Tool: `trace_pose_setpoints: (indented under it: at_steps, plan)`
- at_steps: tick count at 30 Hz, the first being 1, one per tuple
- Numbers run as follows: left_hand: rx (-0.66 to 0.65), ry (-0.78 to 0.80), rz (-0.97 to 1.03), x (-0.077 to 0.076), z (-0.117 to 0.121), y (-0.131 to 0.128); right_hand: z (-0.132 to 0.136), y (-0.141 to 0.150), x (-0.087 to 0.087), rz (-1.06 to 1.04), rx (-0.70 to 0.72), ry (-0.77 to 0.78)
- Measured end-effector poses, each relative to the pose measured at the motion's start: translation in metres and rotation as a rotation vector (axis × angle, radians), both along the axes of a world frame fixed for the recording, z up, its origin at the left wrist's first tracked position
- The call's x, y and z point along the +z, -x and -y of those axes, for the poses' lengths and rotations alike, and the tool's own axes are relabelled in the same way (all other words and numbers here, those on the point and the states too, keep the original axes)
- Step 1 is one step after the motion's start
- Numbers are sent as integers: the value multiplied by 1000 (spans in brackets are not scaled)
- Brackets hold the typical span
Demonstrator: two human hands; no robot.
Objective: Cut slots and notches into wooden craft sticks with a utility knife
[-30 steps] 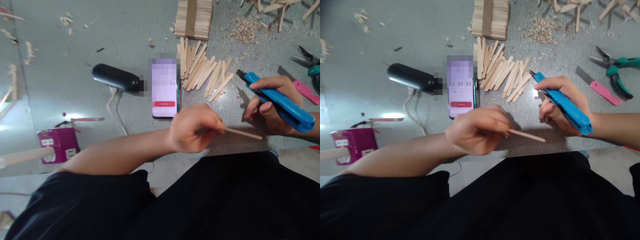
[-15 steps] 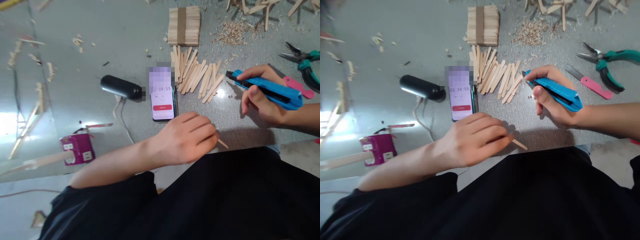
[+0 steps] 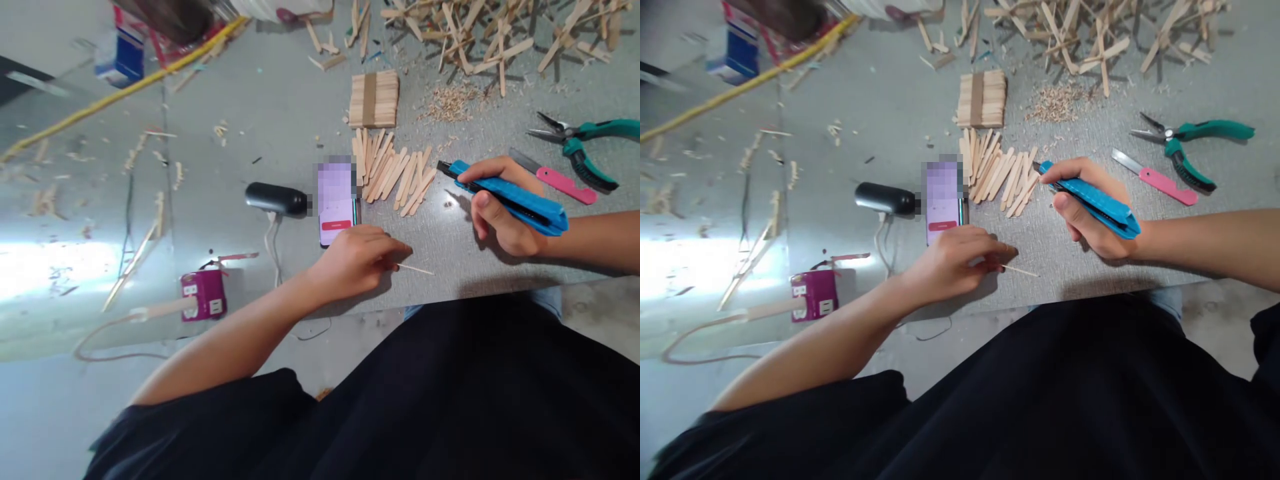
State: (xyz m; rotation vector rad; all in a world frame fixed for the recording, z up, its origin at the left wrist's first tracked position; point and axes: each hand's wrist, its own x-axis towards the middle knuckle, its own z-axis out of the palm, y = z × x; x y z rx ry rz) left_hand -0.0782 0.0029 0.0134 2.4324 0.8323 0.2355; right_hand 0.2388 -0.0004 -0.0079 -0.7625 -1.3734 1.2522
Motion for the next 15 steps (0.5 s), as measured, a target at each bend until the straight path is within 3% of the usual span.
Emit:
trace_pose_setpoints:
  at_steps: [4, 8, 13, 15]
  plan:
    - [218, 130, -139, 6, -12, -21, 5, 0, -2, 4, -24, -2]
    - [406, 164, -180, 5, -23, -44, 19, -3, 1, -4, 56, -46]
    - [621, -52, -77, 8, -29, -58, 23, -8, -2, 73, 205, -457]
    - [635, -46, 40, 12, -27, -60, 20, -9, -3, 73, 206, -605]
